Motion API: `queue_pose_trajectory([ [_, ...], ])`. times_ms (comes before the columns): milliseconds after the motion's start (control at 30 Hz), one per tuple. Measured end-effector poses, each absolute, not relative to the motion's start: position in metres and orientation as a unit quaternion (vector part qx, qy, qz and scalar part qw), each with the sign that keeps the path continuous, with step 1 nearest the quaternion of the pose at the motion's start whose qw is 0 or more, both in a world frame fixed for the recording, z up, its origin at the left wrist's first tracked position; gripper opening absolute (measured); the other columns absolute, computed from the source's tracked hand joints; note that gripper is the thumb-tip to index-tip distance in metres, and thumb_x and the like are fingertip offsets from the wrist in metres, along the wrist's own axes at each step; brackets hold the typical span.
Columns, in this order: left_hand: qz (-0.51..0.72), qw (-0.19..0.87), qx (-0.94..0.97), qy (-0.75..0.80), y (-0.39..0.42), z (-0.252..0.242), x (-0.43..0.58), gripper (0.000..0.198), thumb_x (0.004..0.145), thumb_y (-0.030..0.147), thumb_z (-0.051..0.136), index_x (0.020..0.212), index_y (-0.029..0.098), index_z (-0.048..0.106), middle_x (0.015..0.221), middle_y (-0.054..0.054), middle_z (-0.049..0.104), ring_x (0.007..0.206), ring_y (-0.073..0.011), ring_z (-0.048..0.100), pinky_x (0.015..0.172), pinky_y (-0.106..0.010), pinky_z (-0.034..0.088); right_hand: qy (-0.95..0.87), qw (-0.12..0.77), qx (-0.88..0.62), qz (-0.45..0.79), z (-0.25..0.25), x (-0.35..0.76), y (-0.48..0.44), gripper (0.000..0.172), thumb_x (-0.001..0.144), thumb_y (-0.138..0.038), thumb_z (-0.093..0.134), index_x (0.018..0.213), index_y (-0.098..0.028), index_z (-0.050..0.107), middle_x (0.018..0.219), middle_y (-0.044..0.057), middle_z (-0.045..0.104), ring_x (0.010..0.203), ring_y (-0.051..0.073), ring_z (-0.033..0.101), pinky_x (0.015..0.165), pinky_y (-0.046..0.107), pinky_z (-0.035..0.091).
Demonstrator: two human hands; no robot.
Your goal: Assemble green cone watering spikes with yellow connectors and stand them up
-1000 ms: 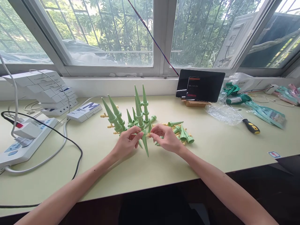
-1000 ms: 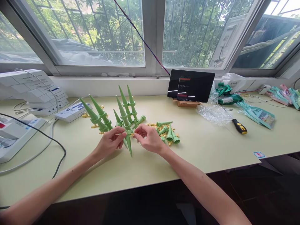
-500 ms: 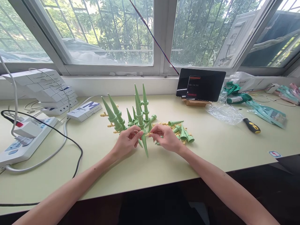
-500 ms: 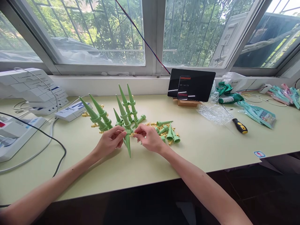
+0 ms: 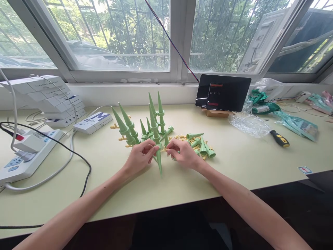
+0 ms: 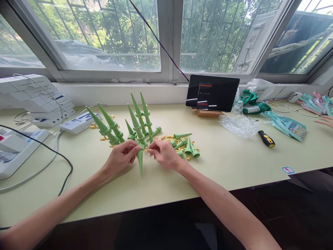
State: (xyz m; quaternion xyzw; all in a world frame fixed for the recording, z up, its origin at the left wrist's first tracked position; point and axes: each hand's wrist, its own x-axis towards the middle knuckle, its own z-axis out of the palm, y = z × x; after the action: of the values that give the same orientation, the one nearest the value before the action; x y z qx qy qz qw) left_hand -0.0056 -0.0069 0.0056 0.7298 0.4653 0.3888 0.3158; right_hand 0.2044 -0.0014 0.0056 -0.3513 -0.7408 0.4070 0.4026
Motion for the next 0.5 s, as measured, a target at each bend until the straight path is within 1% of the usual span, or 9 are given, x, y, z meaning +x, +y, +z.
queue_pose_trajectory([
  [300,0.391,0.300,0.742,0.455,-0.0050,0.0034,-0.0069,0.023,0.093,0.039,0.056,0.081,0.019,0.054,0.051,0.007,0.049,0.041,-0.0069,0.044,0.045,-0.020,0.038,-0.769,0.385,-0.358,0.364,0.0032,0.2048,-0.0006,0.011,0.089,-0.016,0.056,0.078,-0.018,0.055,0.066,0.000,0.062,0.056,0.011,0.055,0.058,0.024,0.043],
  [500,0.390,0.285,0.749,0.453,-0.0054,0.0030,-0.0070,0.023,0.093,0.038,0.056,0.081,0.019,0.055,0.052,0.007,0.049,0.042,-0.0070,0.045,0.046,-0.020,0.037,-0.781,0.382,-0.352,0.345,0.0016,0.2052,-0.0006,0.017,0.091,-0.017,0.054,0.074,-0.017,0.055,0.063,-0.001,0.060,0.054,0.010,0.052,0.056,0.023,0.041],
])
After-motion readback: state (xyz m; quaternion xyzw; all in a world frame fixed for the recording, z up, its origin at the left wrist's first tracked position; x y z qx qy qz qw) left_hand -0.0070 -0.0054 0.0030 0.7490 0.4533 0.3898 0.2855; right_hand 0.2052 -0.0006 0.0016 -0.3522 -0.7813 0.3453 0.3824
